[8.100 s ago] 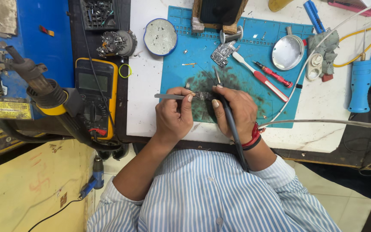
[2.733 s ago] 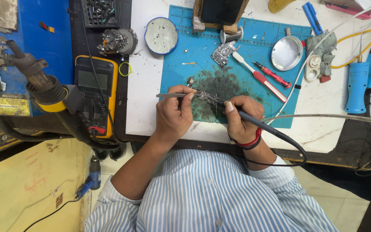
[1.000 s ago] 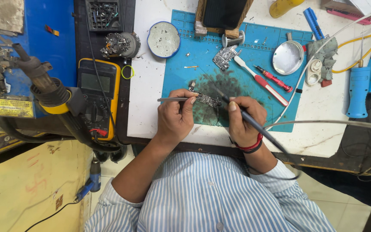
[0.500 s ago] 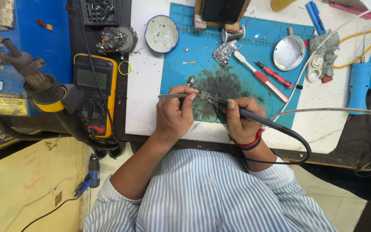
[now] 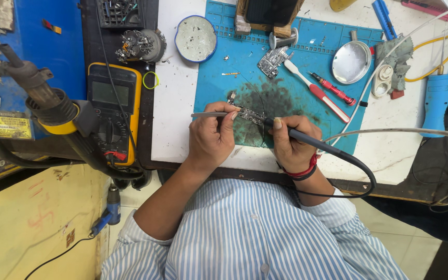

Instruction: The person holds a small circuit board with tweezers and uses a soldering iron to apply heat to specific points on the board. The person repeatedly adjusts the board's position and applies solder to different areas while maintaining a steady hand.

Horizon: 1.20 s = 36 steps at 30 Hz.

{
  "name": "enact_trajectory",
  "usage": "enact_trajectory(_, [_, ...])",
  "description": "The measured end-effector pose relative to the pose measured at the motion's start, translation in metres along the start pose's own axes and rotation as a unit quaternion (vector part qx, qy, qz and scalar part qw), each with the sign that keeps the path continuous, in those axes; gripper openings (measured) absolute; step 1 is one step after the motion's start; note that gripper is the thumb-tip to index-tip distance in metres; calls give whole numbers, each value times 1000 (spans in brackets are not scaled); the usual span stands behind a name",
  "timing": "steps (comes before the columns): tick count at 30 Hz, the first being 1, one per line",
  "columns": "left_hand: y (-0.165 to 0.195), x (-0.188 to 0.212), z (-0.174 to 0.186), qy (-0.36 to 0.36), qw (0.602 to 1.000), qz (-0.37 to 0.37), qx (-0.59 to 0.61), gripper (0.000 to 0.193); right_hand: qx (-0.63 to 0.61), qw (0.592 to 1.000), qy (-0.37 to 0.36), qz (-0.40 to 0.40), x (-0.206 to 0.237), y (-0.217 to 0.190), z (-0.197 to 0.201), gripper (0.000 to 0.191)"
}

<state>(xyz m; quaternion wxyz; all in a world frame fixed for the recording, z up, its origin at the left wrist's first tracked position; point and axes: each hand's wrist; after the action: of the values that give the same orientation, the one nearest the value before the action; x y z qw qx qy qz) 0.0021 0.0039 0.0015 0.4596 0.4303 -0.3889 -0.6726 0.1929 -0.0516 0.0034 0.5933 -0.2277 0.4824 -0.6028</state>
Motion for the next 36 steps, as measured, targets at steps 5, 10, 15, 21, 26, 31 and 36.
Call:
enact_trajectory(5, [0, 0, 0, -2, 1000, -7, 4, 6, 1, 1000, 0, -1, 0, 0, 0, 17])
enact_trajectory(10, [-1, 0, 0, -2, 1000, -5, 1, 6, -1, 1000, 0, 2, -1, 0, 0, 17])
enact_trajectory(15, [-1, 0, 0, -3, 1000, -14, -3, 7, 0, 1000, 1, 3, -1, -1, 0, 18])
enact_trajectory(21, [0, 0, 0, -4, 1000, -3, -2, 7, 2, 1000, -4, 2, -1, -1, 1, 17])
enact_trajectory(26, [1, 0, 1, -10, 1000, 18, 4, 6, -4, 1000, -1, 9, -2, -1, 1, 17])
enact_trajectory(31, [0, 0, 0, 0, 1000, -15, 6, 7, 7, 1000, 2, 14, -2, -1, 1, 17])
enact_trajectory(36, [0, 0, 0, -4, 1000, 7, 10, 6, -2, 1000, -3, 10, -2, -2, 1, 17])
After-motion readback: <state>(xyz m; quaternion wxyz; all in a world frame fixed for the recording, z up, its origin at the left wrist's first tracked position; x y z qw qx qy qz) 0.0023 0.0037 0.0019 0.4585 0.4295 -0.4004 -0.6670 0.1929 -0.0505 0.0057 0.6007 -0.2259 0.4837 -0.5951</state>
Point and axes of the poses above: each hand's wrist, its own x-axis away from the middle knuckle, its own z-axis out of the back of the hand, y = z × x, and after that the axes turned 2 degrees about -y, right-handed
